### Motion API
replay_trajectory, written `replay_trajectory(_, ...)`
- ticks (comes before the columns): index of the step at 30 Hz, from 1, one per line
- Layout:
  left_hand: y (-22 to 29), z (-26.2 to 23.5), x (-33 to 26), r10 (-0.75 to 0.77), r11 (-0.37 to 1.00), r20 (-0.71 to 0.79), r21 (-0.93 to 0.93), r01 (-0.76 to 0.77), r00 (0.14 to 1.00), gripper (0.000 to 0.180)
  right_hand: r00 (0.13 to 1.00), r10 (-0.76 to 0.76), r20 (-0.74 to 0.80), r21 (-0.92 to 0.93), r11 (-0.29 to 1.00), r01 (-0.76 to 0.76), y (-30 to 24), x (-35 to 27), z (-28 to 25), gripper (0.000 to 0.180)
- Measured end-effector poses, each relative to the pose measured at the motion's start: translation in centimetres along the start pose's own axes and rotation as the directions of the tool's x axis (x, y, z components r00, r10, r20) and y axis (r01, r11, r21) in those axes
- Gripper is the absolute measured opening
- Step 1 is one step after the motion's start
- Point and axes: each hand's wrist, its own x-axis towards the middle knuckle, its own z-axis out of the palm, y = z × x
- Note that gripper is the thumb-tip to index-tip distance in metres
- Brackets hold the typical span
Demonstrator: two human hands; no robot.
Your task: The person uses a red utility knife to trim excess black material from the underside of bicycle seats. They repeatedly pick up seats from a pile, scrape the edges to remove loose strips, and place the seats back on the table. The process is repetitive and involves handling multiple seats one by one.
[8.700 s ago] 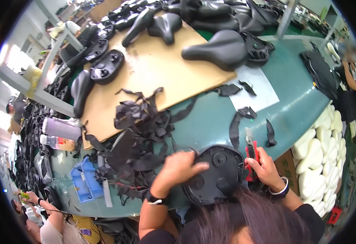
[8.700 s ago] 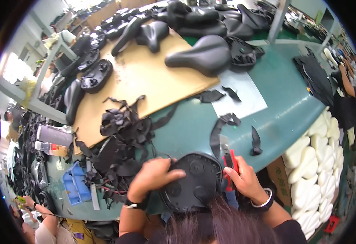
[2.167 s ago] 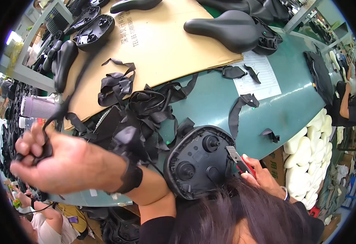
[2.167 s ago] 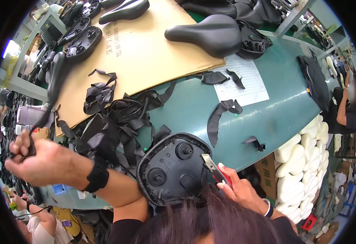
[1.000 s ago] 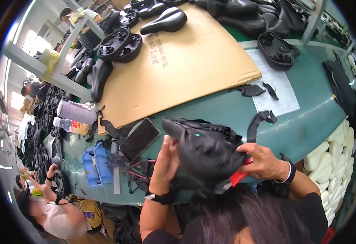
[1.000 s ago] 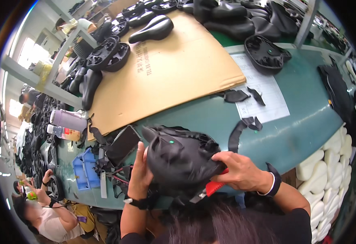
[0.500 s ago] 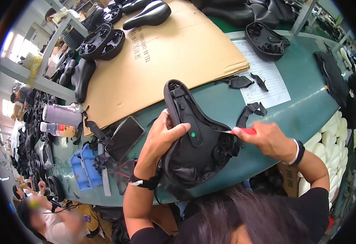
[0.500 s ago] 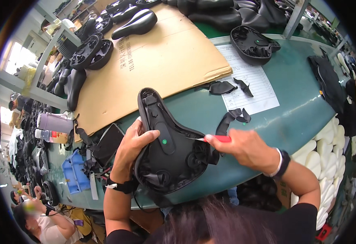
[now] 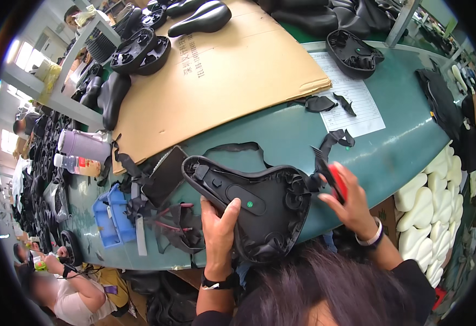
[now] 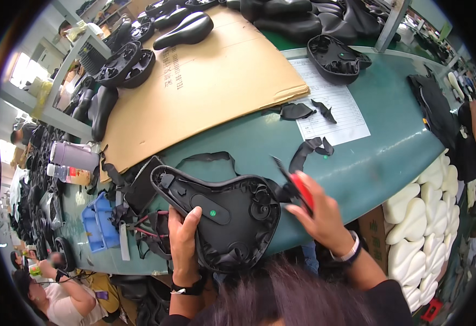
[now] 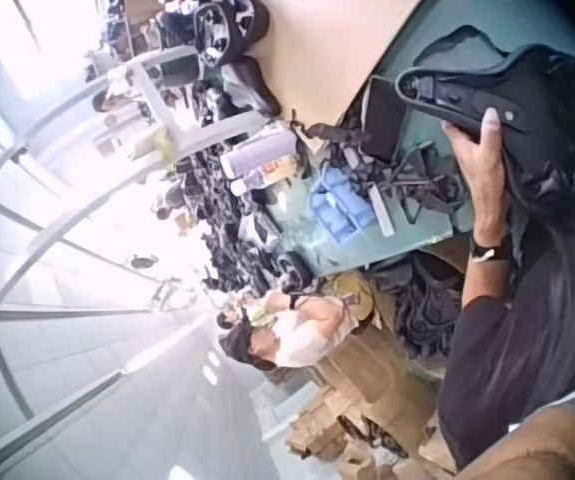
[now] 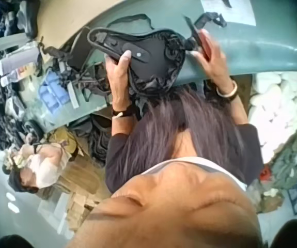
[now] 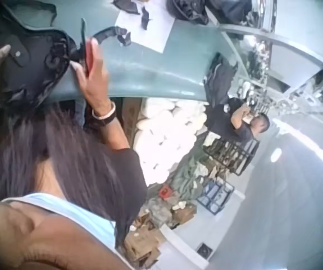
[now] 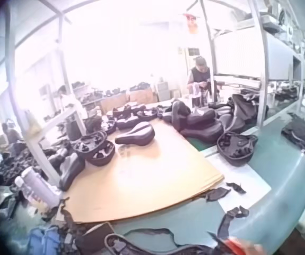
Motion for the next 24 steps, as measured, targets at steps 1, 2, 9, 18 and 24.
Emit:
replay_trajectory(1, -0.1, 0.1, -0.3, 0.009, 1.000, -0.013, -0.020, -0.009, 1.000, 0.051, 0.994, -0.102, 0.037, 0.001, 0.995, 0.102, -0.5, 2.4, 0.8, 0.064)
replay_trajectory(2, -0.3, 0.4, -0.3, 0.004, 1.000, 0.013, 0.003, -0.004, 1.000, 0.053, 0.990, -0.130, 0.060, 0.002, 0.992, 0.130, -0.4, 3.9, 1.1, 0.063)
replay_trajectory(9, -4.3, -3.4, -2.6, 0.611, 0.417, -0.101, 0.884, -0.211, 0.785, 0.068, 0.901, 0.400, -0.170, 0.318, 0.887, -0.334, 2.0, 7.8, -3.1, 0.051)
replay_trajectory(18, -1.6, 3.9, 6.6, 0.377, 0.345, 0.708, 0.491, -0.800, 0.598, 0.021, 0.989, -0.148, 0.025, 0.051, 0.988, 0.146, -1.1, 2.5, -1.5, 0.056)
replay_trajectory(24, -1.8, 4.6, 5.8, 0.282, 0.772, 0.482, 0.399, -0.495, 0.829, 0.020, 0.945, -0.119, 0.305, -0.486, 0.834, 0.262, -0.1, 2.0, -2.6, 0.057)
